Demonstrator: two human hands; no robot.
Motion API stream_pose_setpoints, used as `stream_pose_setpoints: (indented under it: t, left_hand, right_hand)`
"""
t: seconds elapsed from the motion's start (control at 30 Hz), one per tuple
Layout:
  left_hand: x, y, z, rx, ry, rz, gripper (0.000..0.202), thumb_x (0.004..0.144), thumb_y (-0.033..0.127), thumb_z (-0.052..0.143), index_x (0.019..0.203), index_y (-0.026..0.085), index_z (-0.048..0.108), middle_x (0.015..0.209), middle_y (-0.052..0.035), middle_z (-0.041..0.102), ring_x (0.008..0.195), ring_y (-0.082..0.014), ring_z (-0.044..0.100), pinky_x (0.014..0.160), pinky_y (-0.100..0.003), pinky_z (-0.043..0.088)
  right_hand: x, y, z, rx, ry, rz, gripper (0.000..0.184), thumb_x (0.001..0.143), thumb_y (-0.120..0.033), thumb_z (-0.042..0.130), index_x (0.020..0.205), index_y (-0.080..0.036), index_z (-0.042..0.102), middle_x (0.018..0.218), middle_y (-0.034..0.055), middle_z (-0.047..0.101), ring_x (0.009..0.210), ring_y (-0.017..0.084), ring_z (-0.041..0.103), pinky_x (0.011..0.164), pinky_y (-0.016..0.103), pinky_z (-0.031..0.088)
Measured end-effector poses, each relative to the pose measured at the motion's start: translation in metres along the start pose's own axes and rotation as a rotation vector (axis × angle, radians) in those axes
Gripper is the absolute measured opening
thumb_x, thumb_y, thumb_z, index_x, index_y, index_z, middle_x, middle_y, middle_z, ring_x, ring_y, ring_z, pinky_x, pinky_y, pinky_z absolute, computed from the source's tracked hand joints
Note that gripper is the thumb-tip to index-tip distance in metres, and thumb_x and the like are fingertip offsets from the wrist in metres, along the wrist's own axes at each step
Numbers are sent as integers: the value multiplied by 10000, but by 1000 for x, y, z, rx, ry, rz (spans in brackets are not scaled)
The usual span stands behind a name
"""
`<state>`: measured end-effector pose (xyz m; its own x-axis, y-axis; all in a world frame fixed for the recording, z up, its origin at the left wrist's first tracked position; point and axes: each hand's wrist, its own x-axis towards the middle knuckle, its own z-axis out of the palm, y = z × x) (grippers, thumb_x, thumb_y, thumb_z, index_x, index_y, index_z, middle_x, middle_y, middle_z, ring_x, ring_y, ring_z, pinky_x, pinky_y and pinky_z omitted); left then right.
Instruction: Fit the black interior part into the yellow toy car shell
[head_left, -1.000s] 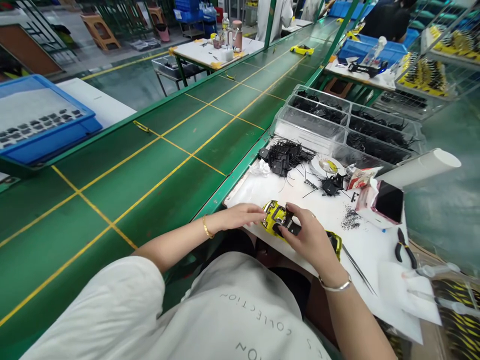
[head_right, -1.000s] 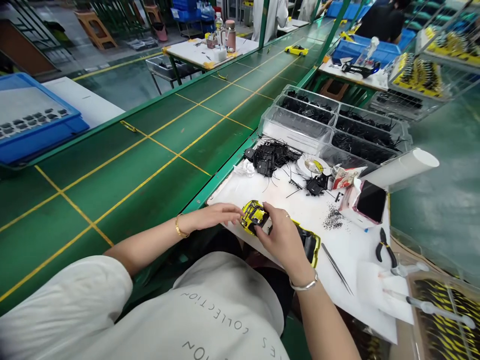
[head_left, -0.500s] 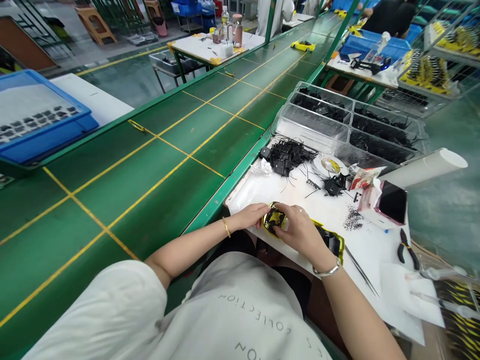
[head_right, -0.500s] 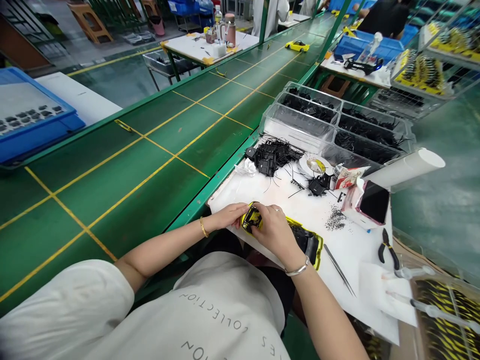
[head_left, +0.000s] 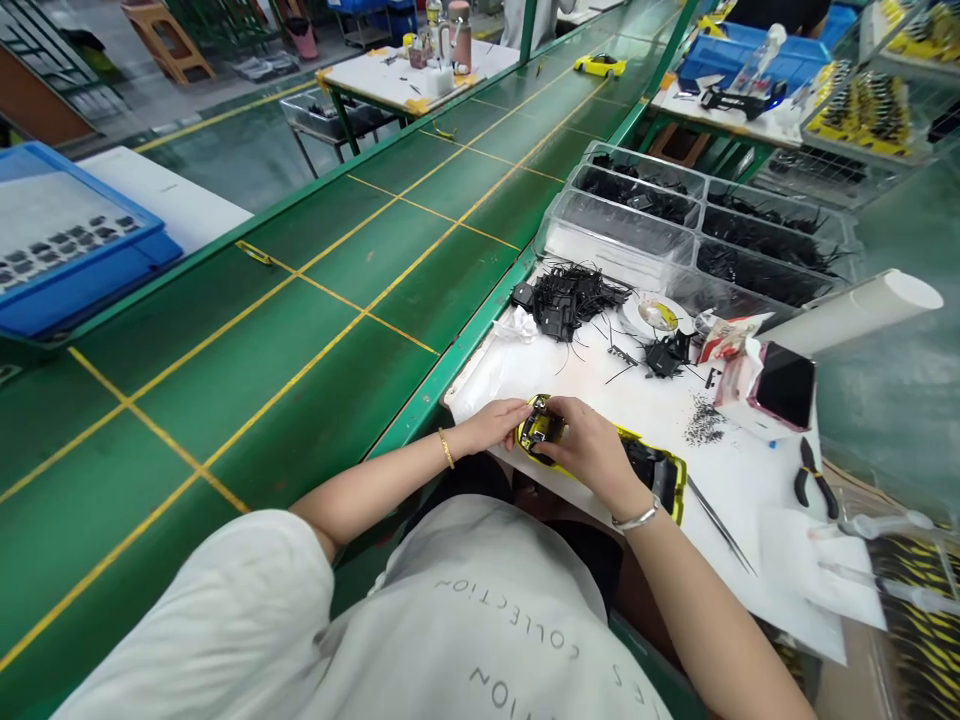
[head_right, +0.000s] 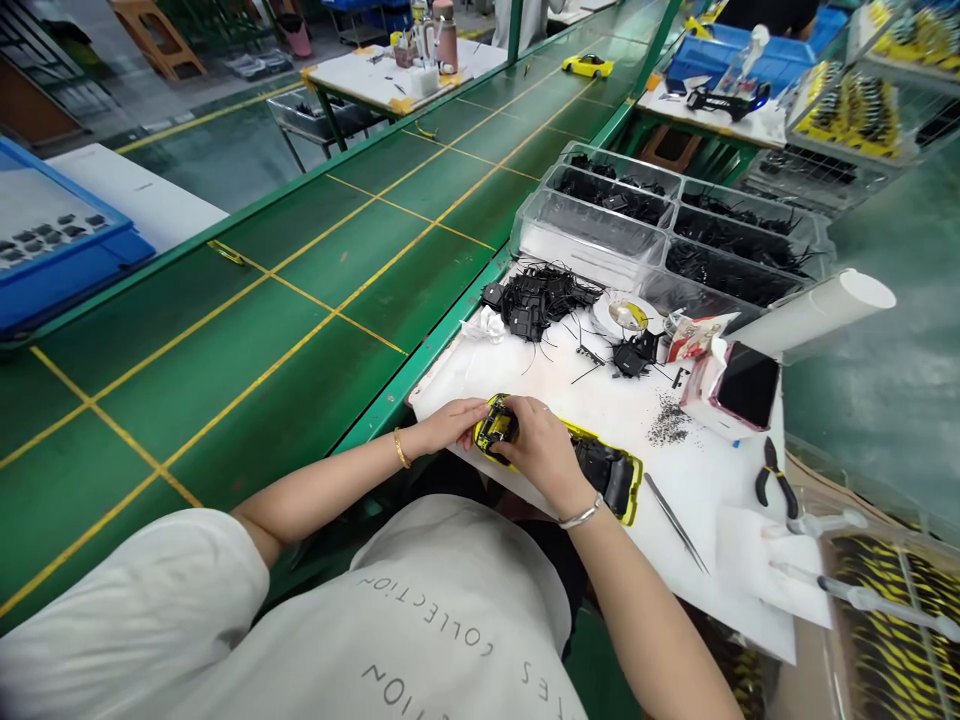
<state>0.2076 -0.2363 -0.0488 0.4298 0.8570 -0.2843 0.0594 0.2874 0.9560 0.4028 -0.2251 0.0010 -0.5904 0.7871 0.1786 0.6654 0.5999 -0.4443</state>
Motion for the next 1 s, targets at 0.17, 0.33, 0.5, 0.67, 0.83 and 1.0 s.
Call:
stream_pose_setpoints:
  t: [0.17, 0.33, 0.5, 0.67, 0.83, 1.0]
  left_hand:
    - [-4, 12, -6, 21, -73, -88, 598, 813, 742, 512, 935, 157, 498, 586, 20, 573, 491, -129, 576, 490, -231, 412]
    - [-21, 33, -23, 62, -409, -341, 596, 738, 687, 662, 938, 131, 579, 771, -94, 718, 594, -186, 685, 517, -239, 450]
    - [-17, 36, -12, 106, -388, -438, 498, 757, 595, 704, 872, 114, 648, 736, -63, 694, 609, -156, 668, 560, -240, 475]
    - [-2, 28, 14, 14, -381, -423, 346, 672, 391, 792, 810, 111, 641, 687, 3, 615, 585, -97, 574, 551, -217, 462]
    - [-4, 20, 20, 15, -328, -394, 320, 663, 343, 771, 834, 102, 649, 688, 10, 609, 592, -89, 547, 524, -197, 416]
    - [-9, 12, 24, -2, -297, -398, 295, 675, 323, 743, 844, 100, 649, 677, 14, 604, 581, -93, 535, 521, -206, 411]
  right_hand:
    - [-8, -13, -2, 2, 74, 0, 588, 652, -158, 845, 1163, -150, 554, 1273, 187, 543, 1168, 335, 566, 977, 511, 504]
    - [-80, -45, -19, 144, 442, 127, 316, 856, -281, 719, 1132, -185, 598, 1207, 139, 584, 1133, 263, 572, 964, 423, 489]
    - [-145, -46, -2, 707, 138, 809, 389, 843, -506, 682, 666, -176, 577, 635, 24, 556, 562, 138, 486, 561, 285, 424]
    - [-140, -42, 38, 1113, 145, 946, 555, 749, -688, 669, 946, -176, 583, 731, 29, 621, 627, 196, 614, 618, 348, 536]
    - [-135, -46, 52, 1278, 242, 969, 556, 721, -657, 724, 959, -186, 549, 672, 4, 611, 571, 164, 577, 574, 312, 518]
    - [-138, -49, 52, 1335, 277, 1008, 593, 671, -626, 791, 978, -174, 559, 648, -15, 604, 501, 127, 535, 517, 272, 481]
